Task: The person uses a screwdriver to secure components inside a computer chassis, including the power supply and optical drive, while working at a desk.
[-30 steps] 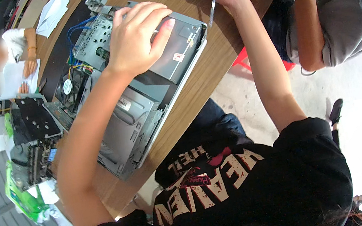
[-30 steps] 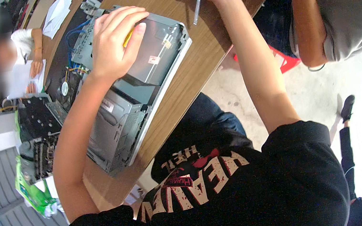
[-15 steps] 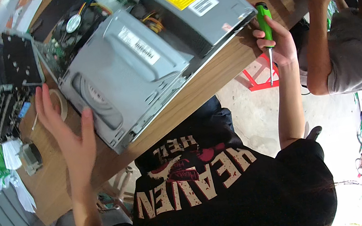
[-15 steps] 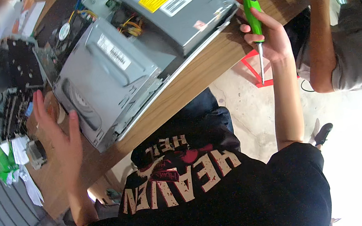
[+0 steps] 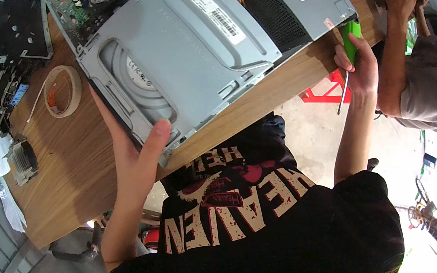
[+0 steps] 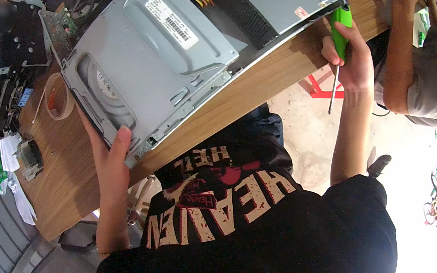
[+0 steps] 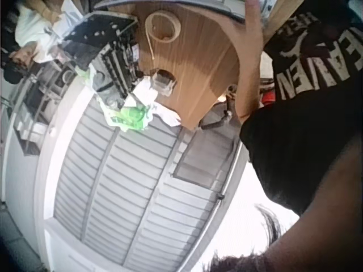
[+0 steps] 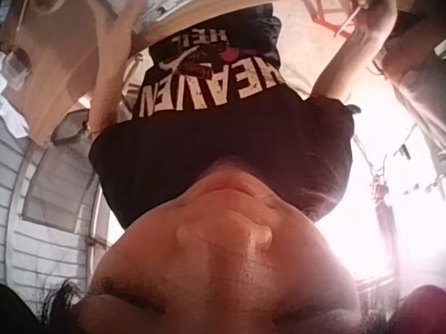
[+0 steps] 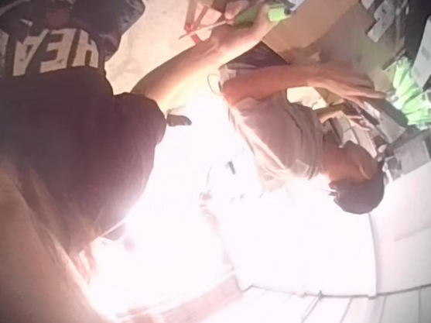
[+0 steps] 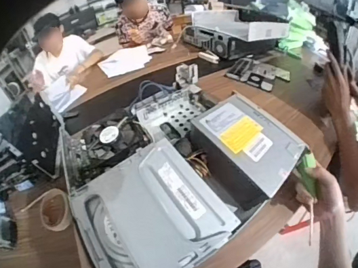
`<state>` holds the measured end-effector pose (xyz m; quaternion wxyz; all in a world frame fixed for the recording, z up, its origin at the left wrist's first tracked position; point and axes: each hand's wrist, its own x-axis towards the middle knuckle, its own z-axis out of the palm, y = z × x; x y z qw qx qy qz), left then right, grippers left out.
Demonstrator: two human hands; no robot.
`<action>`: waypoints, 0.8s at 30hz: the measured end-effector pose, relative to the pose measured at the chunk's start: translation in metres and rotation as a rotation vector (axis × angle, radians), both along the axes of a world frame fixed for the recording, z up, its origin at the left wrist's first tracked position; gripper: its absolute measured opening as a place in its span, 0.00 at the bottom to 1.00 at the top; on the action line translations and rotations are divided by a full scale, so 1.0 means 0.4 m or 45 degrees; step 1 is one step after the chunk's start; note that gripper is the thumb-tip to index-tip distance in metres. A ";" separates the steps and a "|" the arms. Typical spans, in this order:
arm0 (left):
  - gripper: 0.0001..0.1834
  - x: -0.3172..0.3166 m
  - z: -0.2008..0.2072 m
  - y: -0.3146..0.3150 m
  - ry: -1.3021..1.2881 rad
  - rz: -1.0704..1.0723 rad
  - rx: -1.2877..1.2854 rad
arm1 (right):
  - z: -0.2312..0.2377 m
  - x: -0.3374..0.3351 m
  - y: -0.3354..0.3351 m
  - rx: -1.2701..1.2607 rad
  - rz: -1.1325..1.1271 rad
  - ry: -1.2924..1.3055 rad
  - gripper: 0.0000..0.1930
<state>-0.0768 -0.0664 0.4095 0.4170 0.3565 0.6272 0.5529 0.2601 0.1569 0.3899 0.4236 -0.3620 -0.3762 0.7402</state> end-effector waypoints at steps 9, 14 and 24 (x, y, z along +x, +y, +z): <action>0.57 -0.010 0.025 0.010 -0.042 -0.098 0.017 | 0.014 -0.050 -0.039 0.056 -0.244 -0.280 0.12; 0.58 -0.024 0.021 0.006 0.016 -0.143 0.050 | -0.015 -0.027 -0.065 0.035 -0.306 -0.180 0.21; 0.58 -0.168 0.023 0.081 -0.094 -0.165 -0.029 | -0.086 -0.010 -0.278 0.372 -0.569 -0.710 0.17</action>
